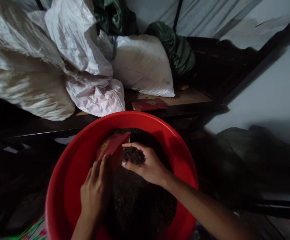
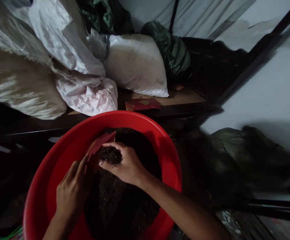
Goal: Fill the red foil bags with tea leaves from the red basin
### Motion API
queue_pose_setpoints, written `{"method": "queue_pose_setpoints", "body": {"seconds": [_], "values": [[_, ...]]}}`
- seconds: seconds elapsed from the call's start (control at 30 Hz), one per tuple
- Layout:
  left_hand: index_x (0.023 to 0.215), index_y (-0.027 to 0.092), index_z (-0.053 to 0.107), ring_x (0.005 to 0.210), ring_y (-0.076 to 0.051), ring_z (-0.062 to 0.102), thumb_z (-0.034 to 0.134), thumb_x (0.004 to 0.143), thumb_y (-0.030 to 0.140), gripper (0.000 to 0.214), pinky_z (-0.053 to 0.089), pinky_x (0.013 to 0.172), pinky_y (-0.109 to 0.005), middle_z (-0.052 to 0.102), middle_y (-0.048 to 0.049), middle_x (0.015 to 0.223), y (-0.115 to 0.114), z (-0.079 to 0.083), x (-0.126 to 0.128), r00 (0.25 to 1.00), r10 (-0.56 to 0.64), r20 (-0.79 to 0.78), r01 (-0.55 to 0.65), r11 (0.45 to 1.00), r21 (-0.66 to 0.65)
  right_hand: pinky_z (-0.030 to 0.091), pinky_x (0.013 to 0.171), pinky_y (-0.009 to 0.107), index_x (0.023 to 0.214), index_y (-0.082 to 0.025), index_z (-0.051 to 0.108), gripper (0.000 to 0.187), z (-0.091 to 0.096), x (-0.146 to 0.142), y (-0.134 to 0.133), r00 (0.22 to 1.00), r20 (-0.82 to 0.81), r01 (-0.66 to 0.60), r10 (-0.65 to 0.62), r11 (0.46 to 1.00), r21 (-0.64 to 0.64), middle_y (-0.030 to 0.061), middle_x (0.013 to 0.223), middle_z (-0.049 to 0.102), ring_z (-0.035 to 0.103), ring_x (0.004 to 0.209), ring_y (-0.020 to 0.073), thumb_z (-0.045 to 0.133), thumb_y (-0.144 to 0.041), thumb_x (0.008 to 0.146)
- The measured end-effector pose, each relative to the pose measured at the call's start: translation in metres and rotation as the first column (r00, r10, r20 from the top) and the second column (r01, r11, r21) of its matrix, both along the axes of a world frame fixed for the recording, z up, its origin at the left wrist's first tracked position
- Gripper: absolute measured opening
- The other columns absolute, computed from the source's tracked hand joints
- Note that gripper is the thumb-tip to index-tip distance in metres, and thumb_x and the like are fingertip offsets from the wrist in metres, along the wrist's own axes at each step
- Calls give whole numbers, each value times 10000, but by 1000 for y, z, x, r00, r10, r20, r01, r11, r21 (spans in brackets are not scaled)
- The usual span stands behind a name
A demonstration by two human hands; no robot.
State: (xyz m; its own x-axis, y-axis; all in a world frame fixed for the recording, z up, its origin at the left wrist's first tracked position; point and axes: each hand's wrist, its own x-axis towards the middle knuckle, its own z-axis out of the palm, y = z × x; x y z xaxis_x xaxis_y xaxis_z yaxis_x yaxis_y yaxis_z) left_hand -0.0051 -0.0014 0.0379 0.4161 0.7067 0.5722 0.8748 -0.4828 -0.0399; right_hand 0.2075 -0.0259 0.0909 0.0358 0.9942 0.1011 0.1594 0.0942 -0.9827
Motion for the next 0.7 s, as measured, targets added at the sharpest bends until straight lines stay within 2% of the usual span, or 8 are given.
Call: {"method": "queue_pose_setpoints", "body": {"seconds": [0.13, 0.27, 0.33, 0.4, 0.47, 0.5, 0.6, 0.7], "values": [[1397, 124, 615, 742, -183, 692, 543, 1032, 192, 379, 401, 502, -284, 738, -102, 1108, 5, -7, 6, 995, 53, 85, -47, 996, -75, 483, 1111, 396, 1347, -275, 677, 656, -2, -24, 6, 956, -268, 54, -119, 970, -238, 15, 1271, 728, 660, 1188, 233, 819, -331, 709], [1269, 173, 705, 671, -164, 666, 554, 1034, 242, 288, 357, 502, -289, 754, -59, 1014, 14, -7, 7, 980, 126, 154, -105, 984, -142, 495, 1095, 432, 1321, -274, 694, 579, -14, 4, 9, 875, -475, -58, -93, 954, -294, 38, 1404, 682, 626, 1272, 265, 731, -452, 771], [1283, 190, 710, 690, -161, 675, 558, 1036, 275, 302, 341, 507, -289, 766, -56, 1038, 16, -6, 5, 977, 157, 147, -130, 975, -182, 537, 1015, 461, 1331, -274, 690, 527, -20, 40, 25, 942, -335, -119, 1, 936, -332, 55, 1430, 669, 637, 1247, 284, 581, -540, 890], [1316, 194, 703, 691, -157, 673, 538, 1051, 310, 333, 338, 518, -289, 774, -64, 1079, 17, -2, 0, 975, 177, 133, -147, 966, -213, 554, 968, 444, 1356, -285, 672, 498, -33, 77, 55, 997, 23, -56, 72, 907, -418, 54, 1437, 668, 649, 1216, 273, 445, -535, 990], [1315, 188, 708, 659, -153, 654, 505, 1071, 345, 355, 332, 523, -296, 781, -70, 1091, 18, 6, -4, 970, 208, 124, -177, 959, -222, 518, 1038, 388, 1360, -278, 666, 450, -55, 104, 92, 881, 461, 106, 109, 903, -417, 39, 1437, 673, 644, 1239, 235, 399, -465, 1050], [1307, 187, 714, 647, -153, 646, 492, 1077, 353, 360, 332, 525, -299, 783, -69, 1090, 18, 10, -6, 967, 224, 120, -194, 956, -222, 489, 1080, 388, 1367, -256, 666, 439, -68, 110, 111, 825, 551, 144, 125, 896, -419, 60, 1431, 677, 633, 1267, 243, 427, -456, 1057], [1282, 200, 723, 630, -154, 625, 510, 1069, 362, 342, 329, 518, -301, 783, -57, 1065, 19, 21, -7, 961, 254, 112, -224, 947, -229, 398, 1178, 480, 1484, -211, 590, 539, -108, 101, 153, 730, 662, 184, 169, 885, -428, 146, 1536, 588, 526, 1418, 329, 540, -508, 1037], [1323, 224, 680, 699, -149, 650, 511, 1060, 330, 330, 369, 514, -277, 755, -58, 1126, 19, 26, -6, 955, 264, 131, -224, 939, -259, 281, 1216, 643, 1643, -279, 391, 710, -138, 69, 165, 656, 738, 208, 162, 900, -382, 171, 1721, 322, 321, 1552, 422, 535, -607, 1030]]}}
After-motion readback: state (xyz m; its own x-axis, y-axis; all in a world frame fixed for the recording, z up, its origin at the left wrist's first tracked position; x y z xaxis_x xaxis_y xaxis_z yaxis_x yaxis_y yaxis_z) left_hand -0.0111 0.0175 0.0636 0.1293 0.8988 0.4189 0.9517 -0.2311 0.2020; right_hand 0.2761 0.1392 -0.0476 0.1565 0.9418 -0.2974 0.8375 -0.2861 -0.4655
